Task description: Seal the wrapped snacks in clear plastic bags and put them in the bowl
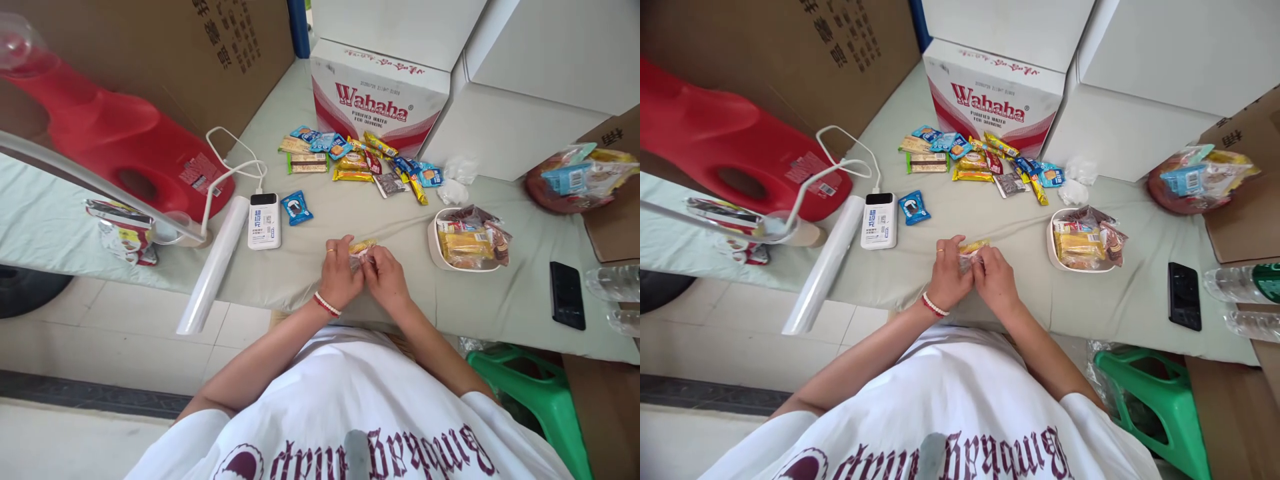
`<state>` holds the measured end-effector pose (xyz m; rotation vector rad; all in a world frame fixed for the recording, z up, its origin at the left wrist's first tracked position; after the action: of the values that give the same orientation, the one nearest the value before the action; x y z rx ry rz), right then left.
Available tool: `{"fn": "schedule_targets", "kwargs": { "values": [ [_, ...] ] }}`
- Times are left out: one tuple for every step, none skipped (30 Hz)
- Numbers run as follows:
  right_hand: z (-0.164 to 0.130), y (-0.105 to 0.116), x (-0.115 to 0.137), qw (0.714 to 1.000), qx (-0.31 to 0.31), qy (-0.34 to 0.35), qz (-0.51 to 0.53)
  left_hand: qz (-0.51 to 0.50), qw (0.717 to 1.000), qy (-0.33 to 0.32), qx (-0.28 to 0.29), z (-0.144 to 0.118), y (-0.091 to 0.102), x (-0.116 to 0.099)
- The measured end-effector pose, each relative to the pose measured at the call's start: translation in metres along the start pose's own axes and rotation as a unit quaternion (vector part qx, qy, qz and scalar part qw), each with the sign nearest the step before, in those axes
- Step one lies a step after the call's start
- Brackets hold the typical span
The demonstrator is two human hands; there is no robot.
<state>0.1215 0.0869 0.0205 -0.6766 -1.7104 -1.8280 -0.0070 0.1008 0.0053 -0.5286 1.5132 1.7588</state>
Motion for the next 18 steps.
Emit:
{"fn": "schedule_targets", "kwargs": {
  "values": [
    [0.002,-0.004,0.001,1.0,-0.001,0.002,0.004,-0.035,0.999,-0.008,0.008,-0.001,0.001,0.002],
    [0.004,-0.007,-0.001,1.0,-0.003,0.0,0.01,-0.07,0.997,-0.005,0.017,-0.001,0.002,0.006],
    [0.005,-0.008,-0.003,1.0,-0.005,-0.002,0.016,-0.101,0.994,0.013,0.023,-0.001,0.002,0.013],
    [0.006,-0.009,-0.005,1.0,-0.007,-0.002,0.021,-0.13,0.99,0.042,0.027,-0.001,0.003,0.021],
    [0.006,-0.009,-0.006,1.0,-0.008,0.005,0.026,-0.158,0.984,0.076,0.028,-0.001,0.003,0.03],
    [0.006,-0.008,-0.005,0.999,-0.008,0.016,0.029,-0.186,0.976,0.106,0.034,0.0,0.001,0.037],
    [0.005,-0.008,-0.002,0.999,-0.009,0.031,0.03,-0.213,0.967,0.13,0.044,0.0,-0.002,0.041],
    [0.003,-0.008,0.001,0.998,-0.011,0.047,0.027,-0.235,0.96,0.145,0.054,0.001,-0.006,0.042],
    [0.001,-0.008,0.004,0.998,-0.014,0.061,0.023,-0.248,0.955,0.154,0.06,0.002,-0.009,0.042],
    [-0.001,-0.009,0.008,0.997,-0.016,0.073,0.017,-0.249,0.954,0.159,0.059,0.003,-0.011,0.042],
    [-0.003,-0.011,0.011,0.996,-0.014,0.083,0.013,-0.238,0.956,0.162,0.051,0.005,-0.011,0.042],
    [-0.006,-0.014,0.014,0.995,-0.007,0.094,0.009,-0.218,0.961,0.167,0.037,0.006,-0.01,0.042],
    [-0.009,-0.017,0.017,0.994,0.002,0.109,0.009,-0.196,0.965,0.173,0.023,0.006,-0.008,0.043],
    [-0.012,-0.02,0.021,0.992,0.012,0.127,0.009,-0.178,0.967,0.181,0.011,0.007,-0.006,0.044],
    [-0.016,-0.023,0.025,0.989,0.024,0.148,0.009,-0.167,0.967,0.191,0.004,0.006,-0.005,0.045],
    [-0.02,-0.026,0.029,0.985,0.036,0.166,0.008,-0.166,0.965,0.203,-0.003,0.006,-0.003,0.046],
    [-0.024,-0.029,0.032,0.983,0.047,0.179,0.003,-0.176,0.96,0.216,-0.006,0.005,-0.002,0.045],
    [-0.027,-0.032,0.032,0.982,0.058,0.182,-0.007,-0.194,0.955,0.226,-0.004,0.003,-0.001,0.043]
  ]
}}
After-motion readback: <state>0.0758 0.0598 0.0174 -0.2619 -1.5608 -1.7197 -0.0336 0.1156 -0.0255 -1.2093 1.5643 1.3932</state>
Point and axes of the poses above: each hand's wrist, its own z-axis towards the middle knuckle, its own y-axis out of the back of the hand, x = y × z, the point moved 9 cm from there along z, towards the middle knuckle, and after that the axes turned 5 degrees about -y, right-handed, at the moved point
